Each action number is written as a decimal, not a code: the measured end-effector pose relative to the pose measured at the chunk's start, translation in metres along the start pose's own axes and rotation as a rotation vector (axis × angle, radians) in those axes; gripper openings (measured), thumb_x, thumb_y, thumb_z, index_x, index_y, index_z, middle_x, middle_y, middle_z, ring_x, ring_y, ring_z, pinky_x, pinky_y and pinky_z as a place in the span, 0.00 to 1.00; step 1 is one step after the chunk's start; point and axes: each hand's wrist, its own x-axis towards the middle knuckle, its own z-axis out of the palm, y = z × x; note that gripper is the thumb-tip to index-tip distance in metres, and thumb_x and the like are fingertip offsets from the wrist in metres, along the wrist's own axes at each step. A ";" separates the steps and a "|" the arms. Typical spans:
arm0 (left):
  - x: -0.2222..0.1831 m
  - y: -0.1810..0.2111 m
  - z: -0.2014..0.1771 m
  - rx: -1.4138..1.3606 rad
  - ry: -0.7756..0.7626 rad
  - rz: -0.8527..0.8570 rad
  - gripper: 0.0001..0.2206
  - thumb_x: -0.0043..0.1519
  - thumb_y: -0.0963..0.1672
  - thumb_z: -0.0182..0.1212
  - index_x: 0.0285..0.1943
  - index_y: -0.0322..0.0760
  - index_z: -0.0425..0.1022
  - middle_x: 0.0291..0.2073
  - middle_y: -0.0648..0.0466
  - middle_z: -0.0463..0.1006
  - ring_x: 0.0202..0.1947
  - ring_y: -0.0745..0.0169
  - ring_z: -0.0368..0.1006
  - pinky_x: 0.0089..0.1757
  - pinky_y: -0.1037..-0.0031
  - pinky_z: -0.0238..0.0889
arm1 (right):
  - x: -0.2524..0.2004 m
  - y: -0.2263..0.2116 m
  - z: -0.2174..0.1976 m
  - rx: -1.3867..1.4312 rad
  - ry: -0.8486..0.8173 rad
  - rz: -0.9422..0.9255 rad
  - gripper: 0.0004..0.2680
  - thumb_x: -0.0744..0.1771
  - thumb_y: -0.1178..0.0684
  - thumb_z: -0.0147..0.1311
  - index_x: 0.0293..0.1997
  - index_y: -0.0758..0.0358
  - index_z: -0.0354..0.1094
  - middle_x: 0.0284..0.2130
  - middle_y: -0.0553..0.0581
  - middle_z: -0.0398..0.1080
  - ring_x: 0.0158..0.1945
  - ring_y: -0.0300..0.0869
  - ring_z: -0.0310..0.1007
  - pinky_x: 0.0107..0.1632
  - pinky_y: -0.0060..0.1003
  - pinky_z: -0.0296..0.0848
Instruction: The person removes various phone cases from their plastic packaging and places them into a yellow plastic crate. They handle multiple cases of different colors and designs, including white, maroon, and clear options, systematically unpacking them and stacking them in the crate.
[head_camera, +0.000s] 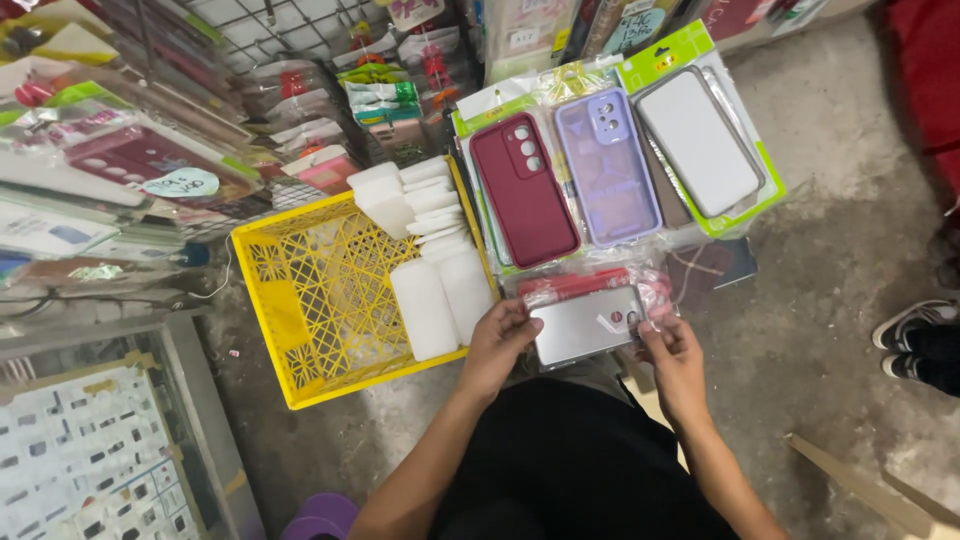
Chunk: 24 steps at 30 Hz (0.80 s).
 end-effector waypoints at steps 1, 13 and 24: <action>0.001 -0.004 -0.001 -0.001 0.010 0.001 0.17 0.60 0.43 0.66 0.57 0.36 0.70 0.35 0.61 0.79 0.34 0.76 0.71 0.36 0.80 0.63 | 0.003 0.000 0.000 0.000 -0.009 0.004 0.10 0.69 0.55 0.56 0.52 0.68 0.65 0.37 0.54 0.75 0.35 0.35 0.73 0.37 0.30 0.71; 0.003 0.000 0.006 0.056 0.139 0.039 0.13 0.60 0.40 0.67 0.52 0.29 0.75 0.33 0.54 0.81 0.33 0.73 0.72 0.36 0.79 0.64 | 0.021 -0.004 -0.005 0.018 -0.013 -0.004 0.08 0.69 0.58 0.57 0.50 0.68 0.64 0.35 0.53 0.72 0.32 0.36 0.71 0.37 0.32 0.73; 0.007 -0.018 -0.002 -0.157 0.132 -0.069 0.22 0.67 0.42 0.53 0.70 0.30 0.60 0.43 0.52 0.74 0.40 0.68 0.71 0.40 0.76 0.69 | 0.017 -0.013 0.000 -0.038 0.034 -0.129 0.09 0.70 0.56 0.57 0.51 0.66 0.62 0.31 0.53 0.69 0.30 0.36 0.69 0.36 0.31 0.72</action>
